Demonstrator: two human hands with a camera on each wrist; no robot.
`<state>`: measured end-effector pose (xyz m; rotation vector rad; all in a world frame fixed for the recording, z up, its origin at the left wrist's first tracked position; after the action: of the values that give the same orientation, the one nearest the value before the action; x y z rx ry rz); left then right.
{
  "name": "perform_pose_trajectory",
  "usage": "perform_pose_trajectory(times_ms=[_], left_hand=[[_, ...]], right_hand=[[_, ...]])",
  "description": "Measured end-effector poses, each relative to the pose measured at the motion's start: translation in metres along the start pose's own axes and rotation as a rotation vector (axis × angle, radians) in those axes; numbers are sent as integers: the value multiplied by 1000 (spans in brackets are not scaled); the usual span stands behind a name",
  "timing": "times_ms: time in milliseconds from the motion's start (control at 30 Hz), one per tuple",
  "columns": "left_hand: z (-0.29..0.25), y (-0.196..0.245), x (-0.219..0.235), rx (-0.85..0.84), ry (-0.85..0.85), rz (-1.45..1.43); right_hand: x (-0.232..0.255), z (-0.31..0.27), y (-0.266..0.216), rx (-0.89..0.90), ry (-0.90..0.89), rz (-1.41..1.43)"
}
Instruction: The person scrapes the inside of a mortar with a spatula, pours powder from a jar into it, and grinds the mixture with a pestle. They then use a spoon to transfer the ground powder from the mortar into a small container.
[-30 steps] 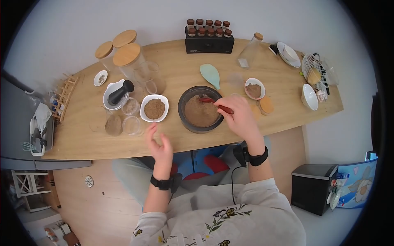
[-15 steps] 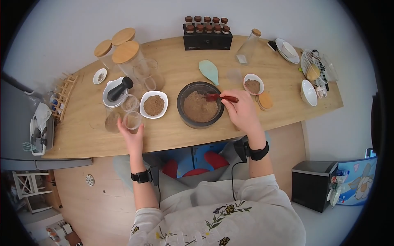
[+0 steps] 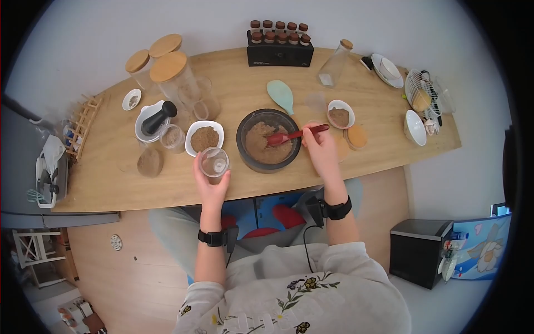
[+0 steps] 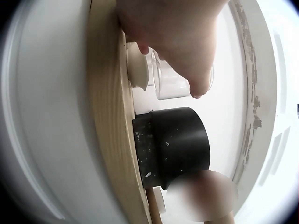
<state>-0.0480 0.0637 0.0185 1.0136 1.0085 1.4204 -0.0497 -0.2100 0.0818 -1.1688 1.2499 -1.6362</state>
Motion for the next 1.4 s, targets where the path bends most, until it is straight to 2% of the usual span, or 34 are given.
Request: perform_pose_trajectory(times_ms=[100,200,400,500,600,800,900,933,1033,1133,1233,1400], left_hand=[[2,-5,-2,12,-17,-47],[-1,-6,1,-16,-64,-46],[0,0,-6,-2,-228,57],[-1,1,-9,-10,-312,70],[0,4,-10,13,-300,36],[1,4,-9,25,-311,16],[2,6,-9,-4,-309,31],[2,4,-9,6,-308,21],[1,0,-8,29,-304,-16],[1,2,-8,30,-297,-41],[2,4,-8,25,-297,-39],[2,1,-9,23,-328,-39]], right_hand=[[-10,-8,-1,-63,26,178],[-11,-10,7,-52,86,297],[-12,-18,15,-96,123,528],[-11,-28,12,-106,186,561],[-13,-37,0,-66,175,600],[-34,-55,-40,30,87,469],[-50,-65,-54,105,-65,251],[-51,-63,-56,254,-143,-21],[-52,-66,-69,352,-180,-93],[-40,-64,-64,221,-18,105],[-19,-52,-54,168,130,213],[-1,-23,-83,361,-32,-371]])
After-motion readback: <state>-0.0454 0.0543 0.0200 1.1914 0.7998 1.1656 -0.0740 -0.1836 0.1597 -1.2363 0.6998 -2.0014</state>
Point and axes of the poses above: each hand's wrist, its own z-axis towards the middle knuckle, its own x-axis out of the back of the hand, y = z × x, the point moved 4 cm from there along z, towards the middle knuckle, and after that the axes turned 5 degrees about -y, right-handed, at the moved point
